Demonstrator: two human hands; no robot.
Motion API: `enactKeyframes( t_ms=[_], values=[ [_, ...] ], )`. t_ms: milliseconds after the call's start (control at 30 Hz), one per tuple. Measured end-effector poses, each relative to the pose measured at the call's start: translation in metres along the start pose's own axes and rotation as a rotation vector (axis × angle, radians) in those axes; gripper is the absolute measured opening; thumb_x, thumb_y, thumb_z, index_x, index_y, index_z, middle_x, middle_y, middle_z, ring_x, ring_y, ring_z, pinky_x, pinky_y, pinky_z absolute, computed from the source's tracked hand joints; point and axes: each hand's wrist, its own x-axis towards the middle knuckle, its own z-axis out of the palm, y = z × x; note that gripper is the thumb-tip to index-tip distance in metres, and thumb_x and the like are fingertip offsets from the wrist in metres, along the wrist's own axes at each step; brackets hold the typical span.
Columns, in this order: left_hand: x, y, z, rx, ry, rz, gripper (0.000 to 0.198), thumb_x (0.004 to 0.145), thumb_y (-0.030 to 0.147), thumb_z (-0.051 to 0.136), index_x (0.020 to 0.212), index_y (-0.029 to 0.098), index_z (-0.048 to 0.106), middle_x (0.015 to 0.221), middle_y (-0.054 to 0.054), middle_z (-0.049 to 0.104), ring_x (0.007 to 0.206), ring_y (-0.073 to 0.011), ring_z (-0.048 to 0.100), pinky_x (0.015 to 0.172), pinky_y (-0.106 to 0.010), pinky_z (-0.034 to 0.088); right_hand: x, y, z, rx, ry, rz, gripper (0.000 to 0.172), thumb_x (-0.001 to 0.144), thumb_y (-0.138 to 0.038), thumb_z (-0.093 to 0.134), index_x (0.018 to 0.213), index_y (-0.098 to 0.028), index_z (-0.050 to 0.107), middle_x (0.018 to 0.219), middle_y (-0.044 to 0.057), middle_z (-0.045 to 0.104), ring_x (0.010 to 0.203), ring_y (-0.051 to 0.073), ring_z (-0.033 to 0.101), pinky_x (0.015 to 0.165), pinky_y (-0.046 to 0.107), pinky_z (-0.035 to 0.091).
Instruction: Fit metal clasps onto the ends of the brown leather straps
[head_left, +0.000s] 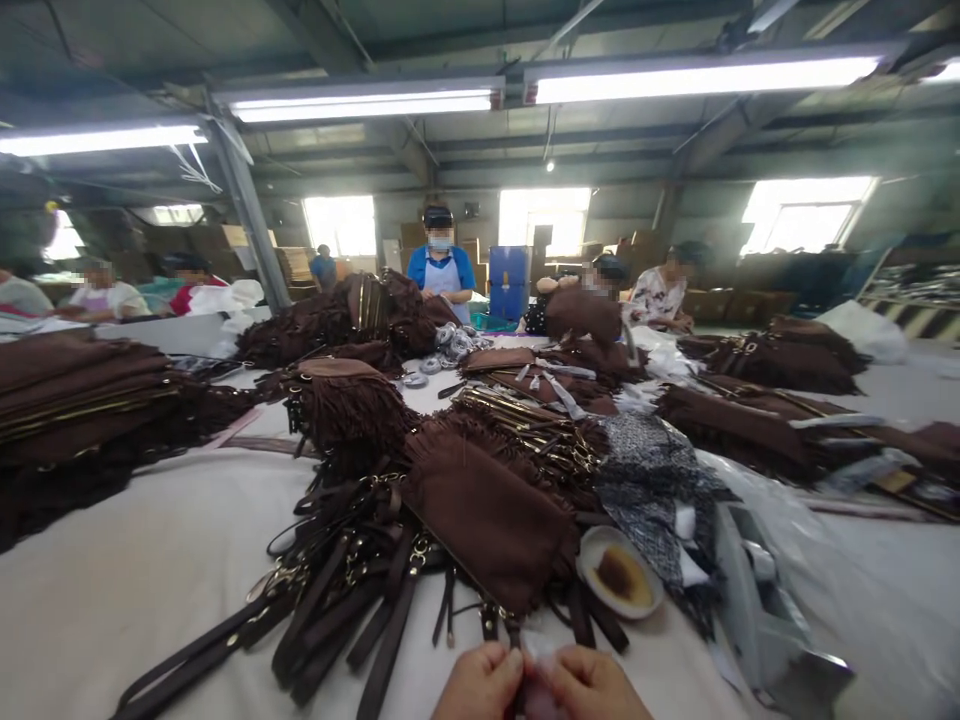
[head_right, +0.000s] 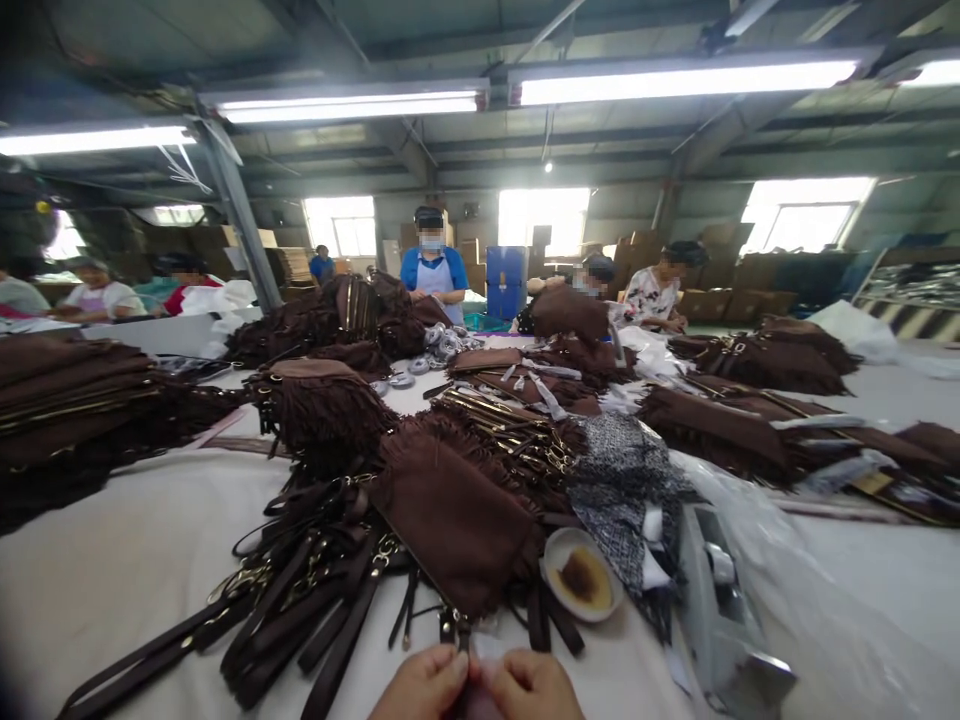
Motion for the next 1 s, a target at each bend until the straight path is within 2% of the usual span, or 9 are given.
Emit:
enactKeyframes(
  t_ms=[67, 167, 233, 367, 600, 667, 767, 900, 1000],
  values=[
    [-0.002, 0.003, 0.001, 0.059, 0.033, 0.0, 0.044, 0.062, 0.058, 0.074, 0.071, 0.016, 0.064, 0.059, 0.002, 0.051, 0.056, -0.012, 0.043, 0.052, -0.025, 0.032, 0.006, 0.0, 0.002, -0.058, 0.033, 0.003, 0.049, 0.07, -0.063, 0.057, 0.055, -0.017, 0.056, 0.053, -0.002, 0.043, 0.057, 0.014, 0.041, 0.052, 0.026, 0.031],
    [-0.007, 0.01, -0.001, 0.11, 0.071, 0.021, 0.045, 0.066, 0.059, 0.071, 0.073, 0.015, 0.065, 0.058, 0.002, 0.048, 0.055, -0.0116, 0.043, 0.051, -0.024, 0.032, 0.006, 0.005, 0.001, -0.076, 0.029, -0.079, 0.04, 0.074, -0.053, 0.057, 0.06, -0.017, 0.061, 0.058, -0.001, 0.049, 0.063, 0.016, 0.048, 0.059, 0.027, 0.036],
    [-0.011, 0.015, -0.003, 0.056, 0.068, 0.02, 0.049, 0.064, 0.062, 0.07, 0.075, 0.014, 0.064, 0.059, 0.002, 0.048, 0.055, -0.0117, 0.044, 0.051, -0.025, 0.034, 0.002, 0.009, -0.004, -0.068, 0.008, -0.136, 0.037, 0.076, -0.051, 0.055, 0.063, -0.017, 0.062, 0.061, -0.001, 0.052, 0.065, 0.017, 0.05, 0.062, 0.027, 0.038],
    [-0.015, 0.021, 0.0, -0.145, 0.0, -0.035, 0.052, 0.057, 0.061, 0.075, 0.075, 0.014, 0.062, 0.065, -0.001, 0.054, 0.059, -0.013, 0.05, 0.055, -0.026, 0.038, -0.008, 0.01, -0.012, -0.099, 0.01, -0.144, 0.037, 0.073, -0.051, 0.057, 0.059, -0.017, 0.06, 0.06, -0.001, 0.05, 0.063, 0.017, 0.05, 0.06, 0.027, 0.038],
    [-0.008, 0.012, 0.012, 0.07, 0.121, 0.012, 0.048, 0.063, 0.059, 0.072, 0.073, 0.012, 0.065, 0.061, 0.001, 0.05, 0.058, -0.0121, 0.044, 0.055, -0.026, 0.036, -0.006, 0.001, -0.004, 0.042, -0.042, -0.114, 0.046, 0.074, -0.059, 0.055, 0.069, -0.015, 0.068, 0.061, 0.002, 0.059, 0.063, 0.018, 0.052, 0.058, 0.027, 0.039],
    [-0.008, 0.011, 0.012, 0.097, 0.146, 0.023, 0.047, 0.064, 0.058, 0.072, 0.072, 0.012, 0.065, 0.059, 0.002, 0.047, 0.057, -0.012, 0.043, 0.055, -0.027, 0.036, -0.001, 0.002, -0.002, 0.051, 0.014, -0.089, 0.044, 0.072, -0.056, 0.057, 0.066, -0.014, 0.068, 0.06, 0.002, 0.06, 0.063, 0.018, 0.053, 0.059, 0.028, 0.039],
    [-0.013, 0.02, 0.011, -0.027, 0.116, 0.001, 0.043, 0.062, 0.054, 0.076, 0.071, 0.013, 0.064, 0.062, 0.001, 0.051, 0.06, -0.0119, 0.046, 0.056, -0.026, 0.037, 0.0, 0.004, -0.002, 0.008, 0.101, -0.087, 0.034, 0.068, -0.047, 0.059, 0.058, -0.016, 0.063, 0.057, 0.001, 0.059, 0.062, 0.017, 0.052, 0.059, 0.027, 0.04],
    [-0.023, 0.041, 0.012, -0.336, 0.024, -0.057, 0.036, 0.068, 0.043, 0.076, 0.087, 0.014, 0.067, 0.092, -0.008, 0.064, 0.087, -0.017, 0.057, 0.07, -0.026, 0.044, -0.009, 0.001, -0.003, -0.071, 0.05, -0.062, 0.021, 0.063, -0.035, 0.06, 0.053, -0.018, 0.056, 0.054, -0.001, 0.055, 0.057, 0.015, 0.051, 0.056, 0.026, 0.038],
    [-0.025, 0.045, 0.017, -0.394, 0.015, -0.032, 0.029, 0.074, 0.037, 0.073, 0.09, 0.014, 0.068, 0.094, -0.008, 0.064, 0.091, -0.0181, 0.057, 0.072, -0.026, 0.043, -0.016, -0.002, -0.001, -0.126, 0.019, -0.057, 0.016, 0.061, -0.03, 0.058, 0.052, -0.018, 0.056, 0.055, 0.0, 0.058, 0.057, 0.015, 0.052, 0.056, 0.026, 0.038]
  ],
)
